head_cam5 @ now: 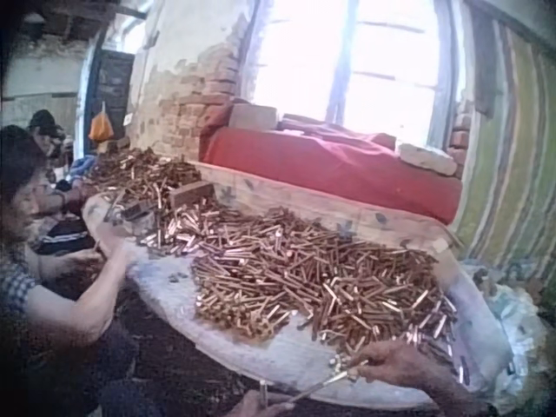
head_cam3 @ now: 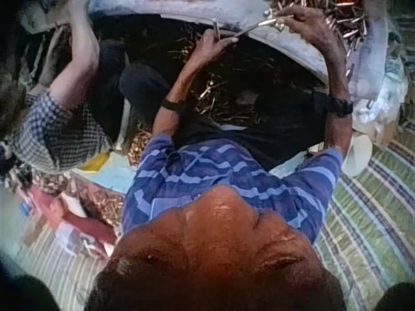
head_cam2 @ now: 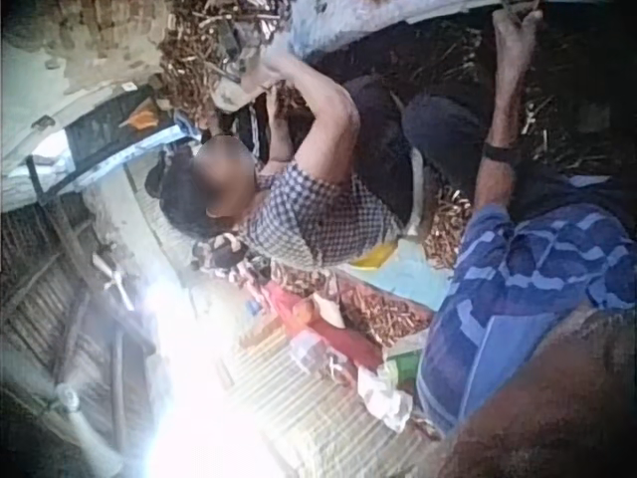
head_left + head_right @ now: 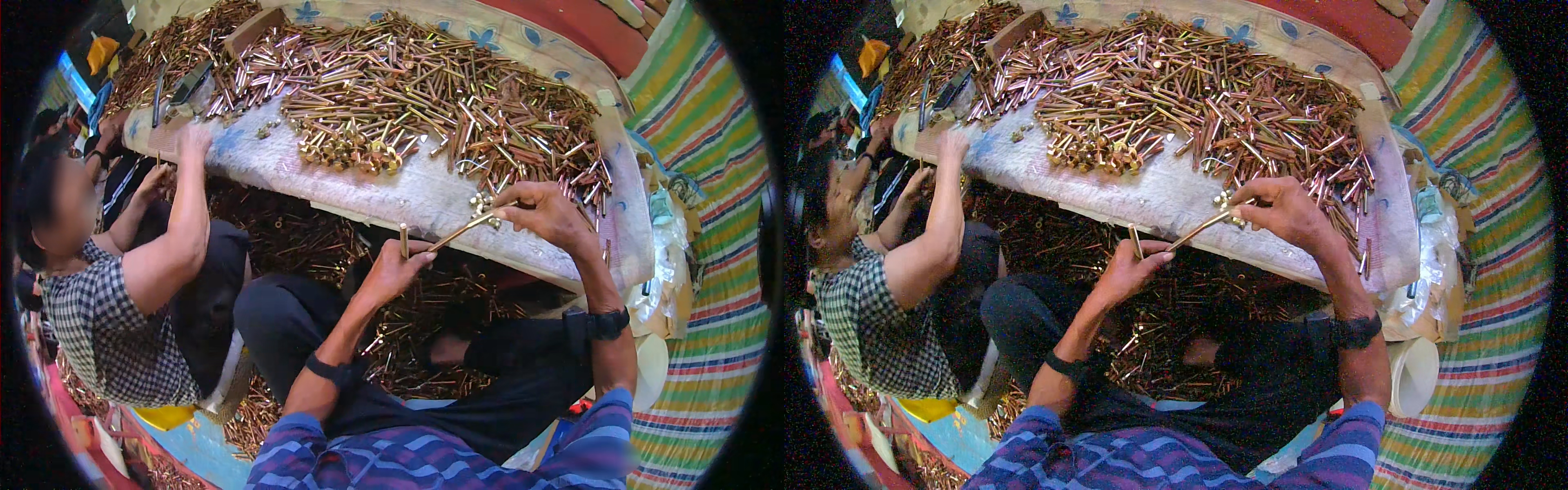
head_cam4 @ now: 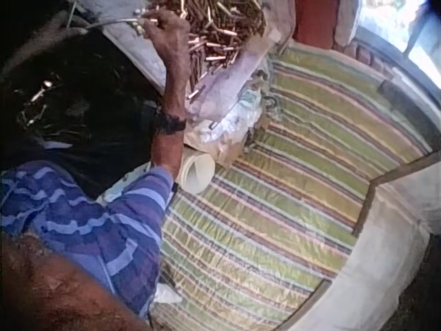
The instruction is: The person sits on the floor and repeatedly picks up small brass-colored cylindrical rods and round caps from a large pile. They insert the caps onto the ends of the rods by hand and place the assembled units back onto the pile. Another person works nearby on similar parts.
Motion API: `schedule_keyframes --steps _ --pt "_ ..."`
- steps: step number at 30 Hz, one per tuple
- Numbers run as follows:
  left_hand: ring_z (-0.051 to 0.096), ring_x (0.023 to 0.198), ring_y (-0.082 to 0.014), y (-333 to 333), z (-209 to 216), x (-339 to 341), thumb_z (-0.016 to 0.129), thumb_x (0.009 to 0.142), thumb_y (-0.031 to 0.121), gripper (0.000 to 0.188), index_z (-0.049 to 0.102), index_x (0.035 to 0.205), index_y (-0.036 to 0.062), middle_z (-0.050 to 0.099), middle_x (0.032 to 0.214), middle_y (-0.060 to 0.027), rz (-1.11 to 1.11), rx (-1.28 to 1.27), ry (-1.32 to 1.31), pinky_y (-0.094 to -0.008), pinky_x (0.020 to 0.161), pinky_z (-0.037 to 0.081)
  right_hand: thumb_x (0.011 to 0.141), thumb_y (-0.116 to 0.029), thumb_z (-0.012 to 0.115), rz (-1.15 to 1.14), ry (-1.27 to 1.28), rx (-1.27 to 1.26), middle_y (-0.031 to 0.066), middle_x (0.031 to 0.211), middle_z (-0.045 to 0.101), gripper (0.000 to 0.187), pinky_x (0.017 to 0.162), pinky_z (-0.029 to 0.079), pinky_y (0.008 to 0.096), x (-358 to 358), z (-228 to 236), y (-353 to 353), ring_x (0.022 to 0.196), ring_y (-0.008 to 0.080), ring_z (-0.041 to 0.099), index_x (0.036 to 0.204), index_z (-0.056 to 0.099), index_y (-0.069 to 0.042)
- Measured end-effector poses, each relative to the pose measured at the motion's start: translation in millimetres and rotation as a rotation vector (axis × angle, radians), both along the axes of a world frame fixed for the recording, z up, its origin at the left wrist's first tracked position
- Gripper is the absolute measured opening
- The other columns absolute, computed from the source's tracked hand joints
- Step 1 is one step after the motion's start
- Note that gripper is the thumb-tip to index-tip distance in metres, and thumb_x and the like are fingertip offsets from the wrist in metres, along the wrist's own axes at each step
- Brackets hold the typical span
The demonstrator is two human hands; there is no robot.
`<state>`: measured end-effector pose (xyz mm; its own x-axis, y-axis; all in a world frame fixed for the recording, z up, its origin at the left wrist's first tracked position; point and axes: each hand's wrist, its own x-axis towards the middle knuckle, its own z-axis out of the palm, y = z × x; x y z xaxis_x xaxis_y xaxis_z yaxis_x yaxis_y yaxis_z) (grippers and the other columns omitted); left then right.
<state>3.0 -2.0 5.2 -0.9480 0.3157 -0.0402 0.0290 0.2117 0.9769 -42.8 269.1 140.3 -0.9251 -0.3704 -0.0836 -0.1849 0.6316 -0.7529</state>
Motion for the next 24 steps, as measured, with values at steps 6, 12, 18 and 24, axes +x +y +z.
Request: schedule_keyframes --steps 6,12,18,24 --pt "0.060 0.077 -0.0143 8 3 3 0.067 0.094 0.017 0.030 0.072 0.116 -0.0029 0.070 0.079 -0.0088 -0.030 0.039 0.000 -0.0349 0.074 0.051 0.089 -0.025 0.074 0.075 -0.063 0.083 0.0107 0.080 0.072 0.029 0.064 0.053 0.0337 -1 -6 -3 0.070 0.0166 0.067 0.099 0.075 0.002" --pt "0.050 0.068 -0.0087 15 0 6 0.069 0.094 0.019 0.032 0.072 0.120 -0.0002 0.060 0.071 0.0005 -0.083 0.047 -0.148 -0.0308 0.064 0.044 0.093 -0.042 0.068 0.157 -0.084 0.285 0.0127 0.068 0.068 0.046 0.060 0.052 0.0355 5 -25 -32 0.060 0.0159 0.065 0.085 0.074 0.002" --pt "0.044 0.054 -0.0042 8 -6 3 0.070 0.096 0.023 0.028 0.074 0.109 -0.0007 0.058 0.066 0.0049 -0.038 0.117 -0.206 -0.0250 0.048 0.033 0.094 -0.042 0.068 -0.007 -0.111 0.130 0.0122 0.064 0.064 0.047 0.060 0.052 0.0351 -10 -36 -28 0.060 0.0175 0.064 0.083 0.072 0.003" --pt "0.040 0.046 -0.0034 11 -5 0 0.072 0.096 0.027 0.026 0.074 0.103 0.0017 0.054 0.062 0.0064 0.048 0.180 -0.261 -0.0236 0.042 0.027 0.089 -0.028 0.068 0.071 0.368 0.401 0.0190 0.092 0.073 0.024 0.077 0.056 0.0460 -32 -70 -12 0.087 0.0373 0.070 0.101 0.075 -0.009"
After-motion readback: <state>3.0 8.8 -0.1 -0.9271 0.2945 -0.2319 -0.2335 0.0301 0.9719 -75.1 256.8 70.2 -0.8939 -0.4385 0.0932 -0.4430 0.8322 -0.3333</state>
